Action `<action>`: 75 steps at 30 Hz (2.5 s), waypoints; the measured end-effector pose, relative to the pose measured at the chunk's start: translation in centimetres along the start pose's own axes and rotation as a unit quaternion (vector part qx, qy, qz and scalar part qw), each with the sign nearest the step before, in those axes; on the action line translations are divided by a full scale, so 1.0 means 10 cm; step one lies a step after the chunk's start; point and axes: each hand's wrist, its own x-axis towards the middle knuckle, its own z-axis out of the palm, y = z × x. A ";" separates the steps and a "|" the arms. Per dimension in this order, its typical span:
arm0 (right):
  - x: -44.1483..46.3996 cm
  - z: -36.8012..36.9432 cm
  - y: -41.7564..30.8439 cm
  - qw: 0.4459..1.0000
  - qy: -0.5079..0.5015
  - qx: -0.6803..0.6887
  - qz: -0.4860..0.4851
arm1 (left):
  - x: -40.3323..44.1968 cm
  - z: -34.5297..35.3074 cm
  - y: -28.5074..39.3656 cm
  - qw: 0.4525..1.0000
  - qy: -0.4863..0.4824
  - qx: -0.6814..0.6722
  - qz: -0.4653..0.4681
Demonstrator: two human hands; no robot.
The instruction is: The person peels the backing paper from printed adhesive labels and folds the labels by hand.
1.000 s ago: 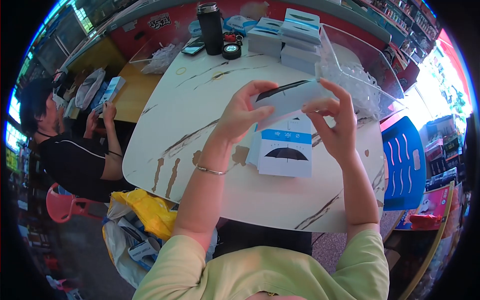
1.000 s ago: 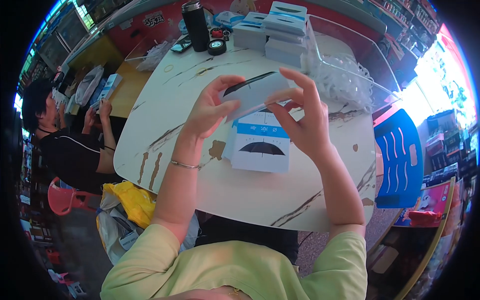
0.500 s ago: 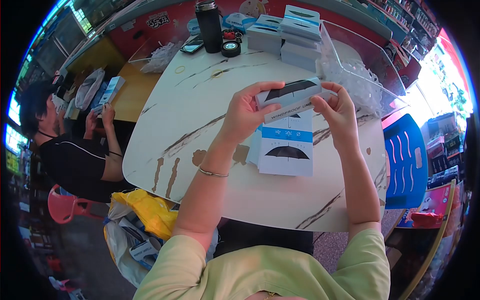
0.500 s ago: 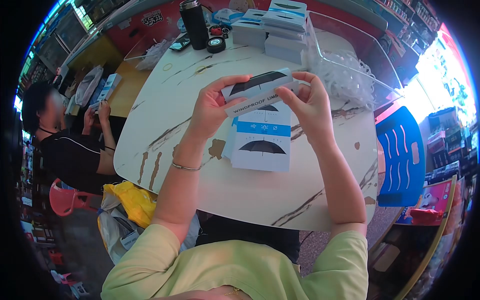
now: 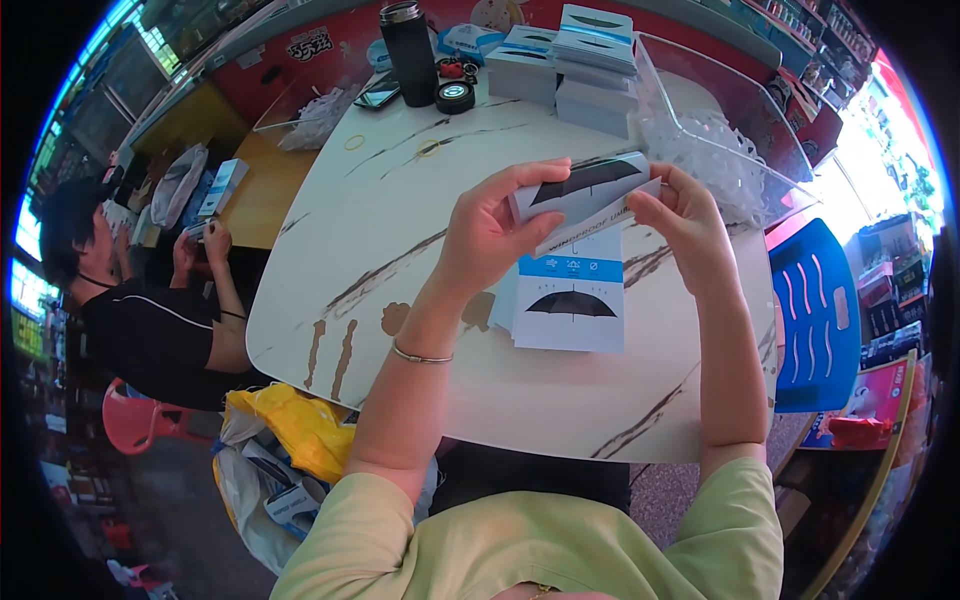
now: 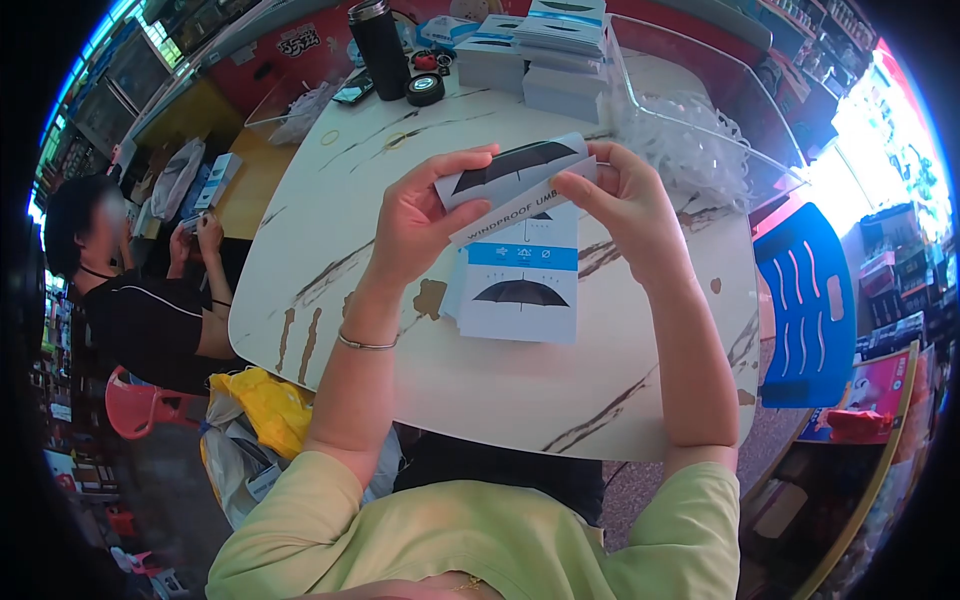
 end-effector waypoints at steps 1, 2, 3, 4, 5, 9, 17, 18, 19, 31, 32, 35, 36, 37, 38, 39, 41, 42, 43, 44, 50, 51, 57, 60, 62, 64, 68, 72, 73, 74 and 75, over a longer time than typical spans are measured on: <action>0.00 -0.01 -0.02 1.000 0.001 0.001 0.000 | 0.00 0.01 0.01 1.000 -0.006 -0.005 0.002; 0.00 -0.02 -0.04 1.000 0.006 0.015 -0.015 | 0.00 0.02 0.02 1.000 -0.012 -0.011 0.004; 0.00 -0.04 -0.05 0.999 0.011 0.028 -0.029 | -0.01 0.02 0.03 1.000 -0.013 -0.010 0.004; 0.00 -0.05 -0.04 0.999 0.011 0.029 -0.029 | -0.01 0.01 0.04 0.999 0.002 -0.039 -0.015; 0.00 -0.07 -0.04 0.998 0.024 0.035 -0.051 | -0.02 0.00 0.05 0.997 0.017 -0.069 -0.034; -0.02 -0.08 -0.11 0.991 0.057 0.057 -0.105 | -0.01 0.08 0.07 0.994 0.078 -0.071 0.016; -0.05 -0.04 -0.14 0.984 0.093 0.013 -0.153 | -0.01 0.07 0.09 0.995 0.084 0.039 0.029; -0.05 -0.03 -0.14 0.982 0.103 0.015 -0.159 | -0.02 0.06 0.08 0.995 0.085 0.040 0.030; -0.05 -0.03 -0.14 0.982 0.101 0.015 -0.161 | -0.03 0.04 0.05 0.997 0.076 -0.009 0.003; -0.07 -0.03 -0.15 0.973 0.138 -0.046 -0.177 | -0.05 0.08 0.13 0.990 0.040 -0.126 -0.046; -0.07 -0.03 -0.15 0.971 0.138 -0.052 -0.186 | -0.05 0.08 0.13 0.990 0.042 -0.129 -0.048; -0.07 -0.02 -0.15 0.969 0.141 -0.061 -0.194 | -0.05 0.09 0.12 0.993 0.049 -0.100 -0.044; -0.07 -0.02 -0.14 0.968 0.145 -0.064 -0.193 | -0.05 0.10 0.12 0.993 0.050 -0.100 -0.044; -0.07 -0.02 -0.14 0.968 0.144 -0.064 -0.193 | -0.05 0.10 0.12 0.993 0.052 -0.095 -0.043; -0.07 -0.02 -0.14 0.968 0.146 -0.066 -0.193 | -0.05 0.11 0.12 0.994 0.055 -0.090 -0.041; -0.07 -0.02 -0.14 0.967 0.149 -0.068 -0.193 | -0.05 0.11 0.13 0.994 0.056 -0.090 -0.041; -0.08 -0.03 -0.15 0.967 0.149 -0.071 -0.192 | -0.05 0.12 0.13 0.992 0.060 -0.099 -0.051; -0.08 -0.02 -0.15 0.967 0.150 -0.074 -0.191 | -0.05 0.11 0.12 0.992 0.061 -0.099 -0.052; -0.09 -0.02 -0.15 0.968 0.149 -0.074 -0.190 | -0.04 0.11 0.12 0.992 0.060 -0.096 -0.052; -0.09 -0.01 -0.16 0.967 0.151 -0.074 -0.194 | -0.05 0.11 0.11 0.992 0.060 -0.093 -0.052; -0.08 -0.01 -0.15 0.963 0.156 -0.075 -0.206 | -0.05 0.12 0.12 0.992 0.060 -0.099 -0.049; -0.08 0.00 -0.15 0.962 0.157 -0.073 -0.210 | -0.05 0.11 0.12 0.992 0.060 -0.099 -0.049; -0.10 -0.01 -0.17 0.962 0.159 -0.092 -0.204 | -0.05 0.11 0.12 0.992 0.061 -0.101 -0.043; -0.10 -0.01 -0.17 0.961 0.158 -0.094 -0.207 | -0.05 0.11 0.12 0.992 0.058 -0.098 -0.045; -0.10 0.00 -0.18 0.961 0.160 -0.099 -0.205 | -0.05 0.12 0.12 0.991 0.065 -0.104 -0.049; -0.11 0.00 -0.18 0.960 0.162 -0.103 -0.204 | -0.06 0.11 0.12 0.992 0.061 -0.101 -0.049; -0.11 0.00 -0.19 0.960 0.161 -0.100 -0.205 | -0.06 0.10 0.11 0.993 0.058 -0.095 -0.045; -0.11 0.00 -0.19 0.961 0.161 -0.091 -0.208 | -0.05 0.11 0.10 0.993 0.058 -0.097 -0.042; -0.11 0.00 -0.19 0.961 0.161 -0.091 -0.207 | -0.05 0.11 0.11 0.992 0.059 -0.101 -0.042; -0.12 0.00 -0.19 0.961 0.160 -0.094 -0.207 | -0.05 0.11 0.11 0.992 0.060 -0.105 -0.042; -0.12 0.00 -0.19 0.960 0.160 -0.097 -0.207 | -0.06 0.11 0.10 0.992 0.060 -0.105 -0.042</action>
